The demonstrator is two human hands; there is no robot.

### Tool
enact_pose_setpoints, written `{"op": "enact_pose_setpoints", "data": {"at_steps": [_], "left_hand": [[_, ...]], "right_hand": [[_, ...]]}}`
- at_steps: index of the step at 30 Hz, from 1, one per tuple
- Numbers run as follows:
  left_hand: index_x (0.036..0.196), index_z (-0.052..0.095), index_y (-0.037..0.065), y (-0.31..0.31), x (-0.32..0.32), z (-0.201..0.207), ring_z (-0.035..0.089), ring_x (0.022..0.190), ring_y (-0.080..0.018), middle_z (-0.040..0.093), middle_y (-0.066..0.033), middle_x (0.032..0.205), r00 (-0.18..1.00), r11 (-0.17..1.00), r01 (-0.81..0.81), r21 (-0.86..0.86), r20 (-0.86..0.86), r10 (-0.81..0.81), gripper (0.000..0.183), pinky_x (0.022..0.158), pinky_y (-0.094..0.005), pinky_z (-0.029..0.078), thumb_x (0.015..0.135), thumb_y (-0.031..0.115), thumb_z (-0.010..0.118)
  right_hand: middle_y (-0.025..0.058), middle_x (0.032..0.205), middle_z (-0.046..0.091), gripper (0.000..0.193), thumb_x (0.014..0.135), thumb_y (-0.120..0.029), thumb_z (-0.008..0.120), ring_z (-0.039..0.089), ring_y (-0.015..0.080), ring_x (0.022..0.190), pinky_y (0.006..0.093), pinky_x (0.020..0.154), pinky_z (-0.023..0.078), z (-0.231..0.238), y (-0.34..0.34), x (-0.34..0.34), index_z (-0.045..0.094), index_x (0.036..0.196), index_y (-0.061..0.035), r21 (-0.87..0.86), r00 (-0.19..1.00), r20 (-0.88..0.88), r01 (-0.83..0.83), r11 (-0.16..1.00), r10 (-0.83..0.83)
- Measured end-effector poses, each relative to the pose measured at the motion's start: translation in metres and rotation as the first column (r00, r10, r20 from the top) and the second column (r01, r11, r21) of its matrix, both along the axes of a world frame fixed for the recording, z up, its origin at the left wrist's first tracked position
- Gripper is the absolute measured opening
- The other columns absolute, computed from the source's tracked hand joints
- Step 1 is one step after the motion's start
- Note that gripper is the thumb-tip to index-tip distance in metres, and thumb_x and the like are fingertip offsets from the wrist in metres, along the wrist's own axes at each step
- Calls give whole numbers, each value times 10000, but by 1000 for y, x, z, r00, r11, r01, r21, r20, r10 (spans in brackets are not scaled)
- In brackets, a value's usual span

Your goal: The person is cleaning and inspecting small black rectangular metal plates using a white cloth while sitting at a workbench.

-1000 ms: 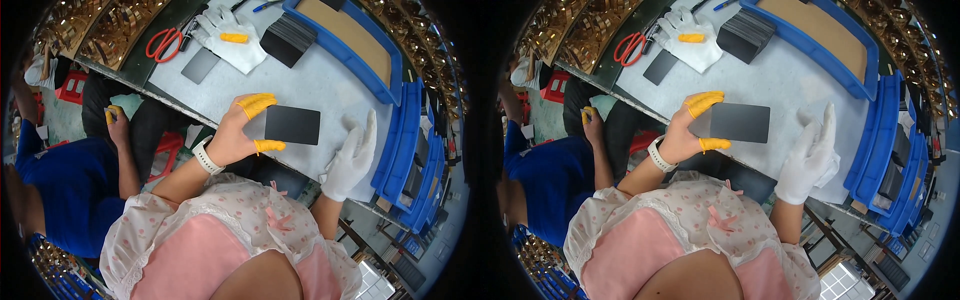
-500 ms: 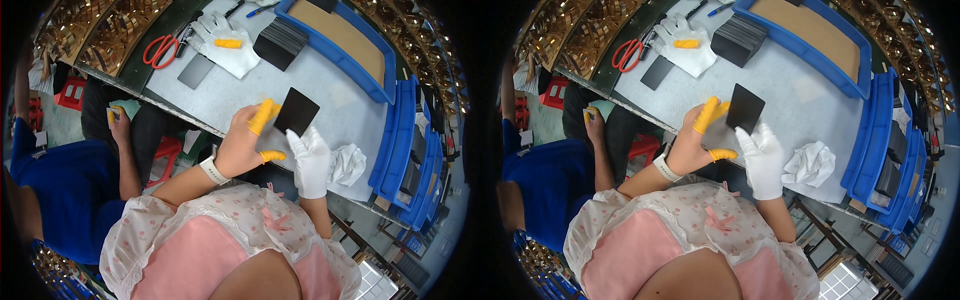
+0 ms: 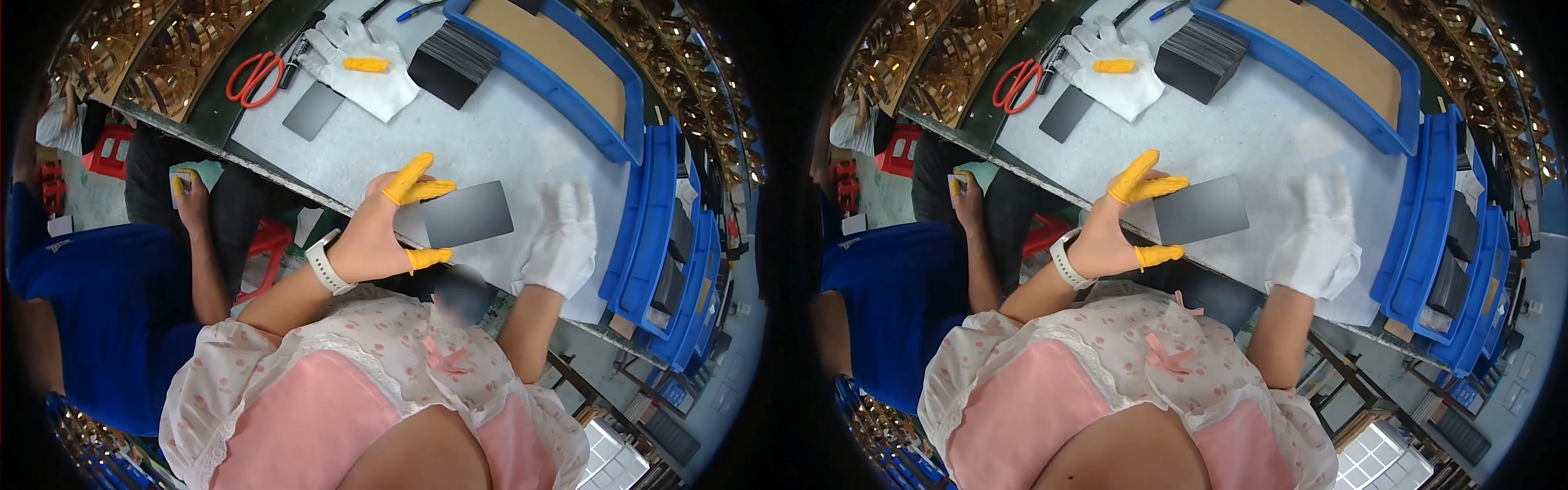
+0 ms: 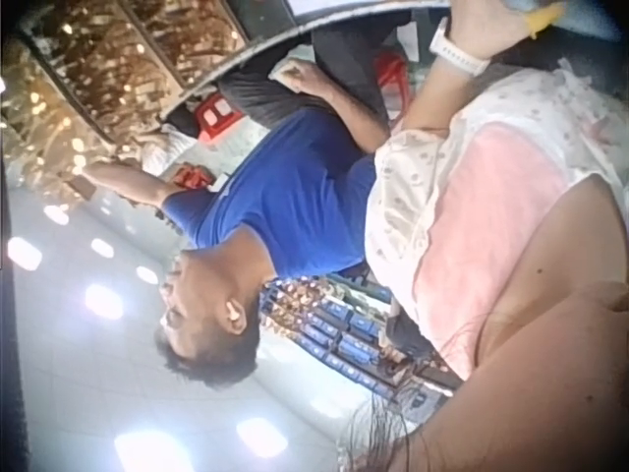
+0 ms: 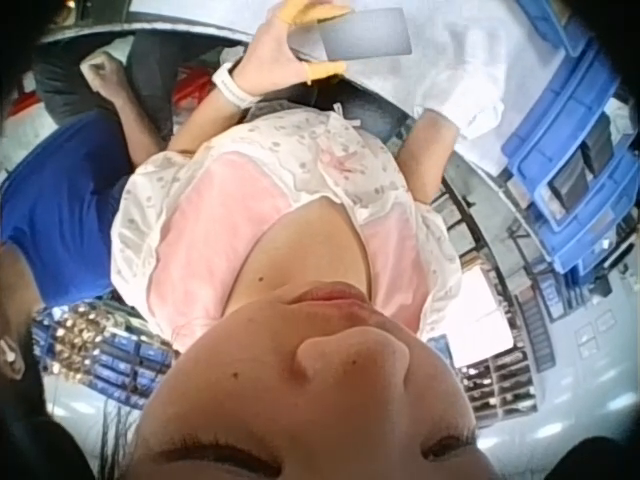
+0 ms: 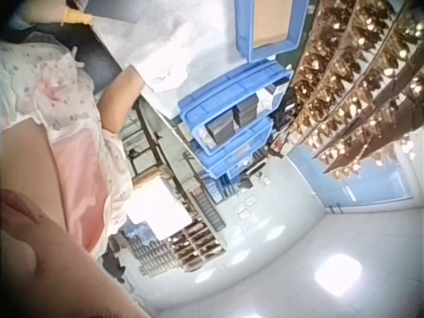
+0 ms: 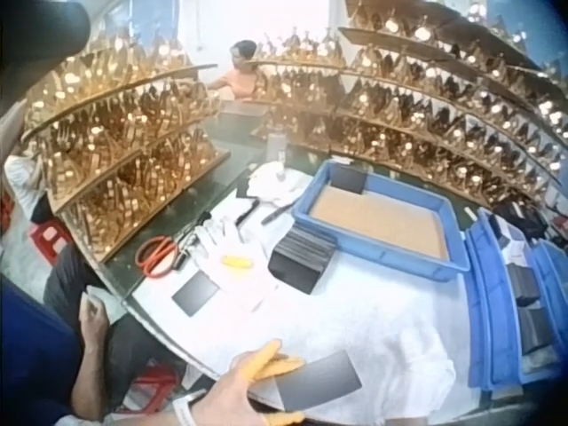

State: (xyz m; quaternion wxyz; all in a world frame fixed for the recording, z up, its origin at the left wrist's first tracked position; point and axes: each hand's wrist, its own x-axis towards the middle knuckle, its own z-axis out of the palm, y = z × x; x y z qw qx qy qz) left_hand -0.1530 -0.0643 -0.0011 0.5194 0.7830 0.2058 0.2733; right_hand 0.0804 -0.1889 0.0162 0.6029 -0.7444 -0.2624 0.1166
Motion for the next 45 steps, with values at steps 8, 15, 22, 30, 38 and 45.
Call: {"op": "enact_pose_setpoints", "data": {"at_steps": [8,15,22,30,38,45], "left_hand": [[1668,283,73,3,-1,-3,482,1376,-306,681,-78,1427,999,999,43,28,-13,-43,1175,1225,-444,272,717,226,956],[1667,296,73,4,-4,1,459,1372,-344,607,-129,1454,992,993,114,36,-62,-112,1180,1226,-453,263,697,221,952],[1687,260,98,8,-8,-3,491,1437,-280,632,-101,1483,991,995,83,46,-107,-78,1189,1228,-428,310,735,204,966],[1661,304,91,7,-3,-3,485,1346,-312,655,-63,1480,999,977,-24,210,-24,30,1143,1218,-453,258,745,283,960],[1643,348,100,6,-6,-4,493,1315,-279,712,-44,1410,999,999,-34,25,-7,34,1160,1203,-430,273,696,295,988],[1616,403,91,-1,-4,-9,479,1304,-347,696,-63,1385,997,991,-78,110,13,77,1154,1174,-446,333,658,307,1008]], "right_hand": [[111,1115,745,521,1040,-137,699,725,226,1099,319,973,550,24,13,-22,538,1514,10,-9,963,-229,-144,989,139],[-30,790,627,355,1094,-185,638,496,26,600,199,531,405,26,27,-25,631,1417,-38,-110,934,-342,-145,983,99],[-54,734,592,361,1087,-145,642,504,24,615,197,555,418,30,11,-25,627,1433,-43,-190,957,-272,-153,970,98],[33,1063,716,396,1076,-85,633,614,45,846,206,801,514,8,14,-32,612,1466,-18,-109,949,-27,-316,943,315],[102,1293,715,535,1058,-143,682,654,82,984,228,885,531,34,7,-20,509,1547,-14,-63,923,-355,-181,982,147],[153,1262,693,932,885,-166,853,627,251,1143,436,1064,488,38,15,-56,348,1660,-48,-448,733,344,-421,789,587]]}}
